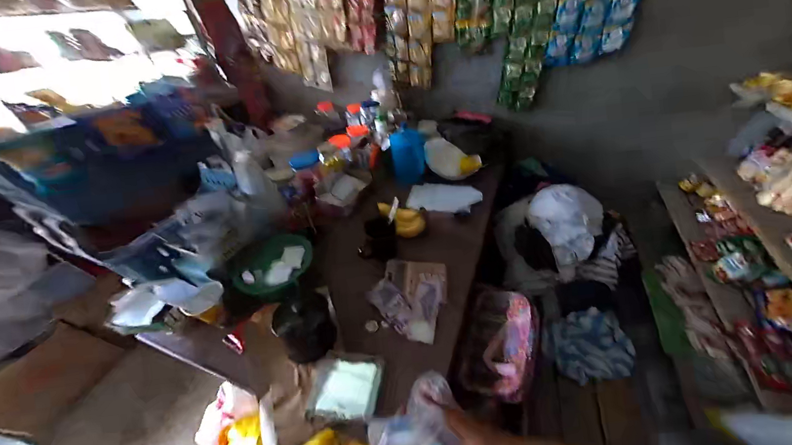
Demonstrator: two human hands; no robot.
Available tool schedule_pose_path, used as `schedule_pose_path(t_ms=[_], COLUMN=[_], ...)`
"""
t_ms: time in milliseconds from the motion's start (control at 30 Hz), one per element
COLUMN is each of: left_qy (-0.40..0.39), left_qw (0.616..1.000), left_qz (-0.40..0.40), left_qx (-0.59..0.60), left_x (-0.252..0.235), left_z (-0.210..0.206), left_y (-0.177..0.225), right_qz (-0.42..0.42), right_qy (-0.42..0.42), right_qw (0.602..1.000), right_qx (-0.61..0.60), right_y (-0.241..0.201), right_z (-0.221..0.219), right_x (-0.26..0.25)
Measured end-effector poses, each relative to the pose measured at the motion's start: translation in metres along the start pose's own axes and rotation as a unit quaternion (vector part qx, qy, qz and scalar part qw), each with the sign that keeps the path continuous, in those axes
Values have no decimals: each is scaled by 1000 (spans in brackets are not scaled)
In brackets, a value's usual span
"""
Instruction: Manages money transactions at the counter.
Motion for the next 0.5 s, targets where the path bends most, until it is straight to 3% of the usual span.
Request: schedule_pose_path(t_ms=[67,133,233,300,400,500], left_qy=[-71,-67,-81,-113,-220,-331], left_qw=[996,975,877,836,792,697], left_qz=[-15,-8,-78,-120,-133,-143], left_qx=[-54,-211,-468,-523,-553,-620], left_x=[-11,-23,-53,-71,-89,-109], left_z=[-31,-54,-76,-89,-126,-187], left_y=[-5,-3,2,2,-7,-31], right_qz=[-74,-145,-180,-208,-272,-242], right_qy=[-11,34,130,227,439,605], right_qw=[997,987,973,948,847,748], right_qx=[-28,-59,-67,-87,-128,-127], right_y=[18,29,51,69,102,121], right_z=[1,20,64,105,172,223], right_x=[7,18,43,71,128,178])
Point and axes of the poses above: each hand's wrist, its own x-axis away from the middle knuckle, its own z-axis out of the back of the hand, y = z × x, the point moved 10 cm from there along -x, towards the middle knuckle
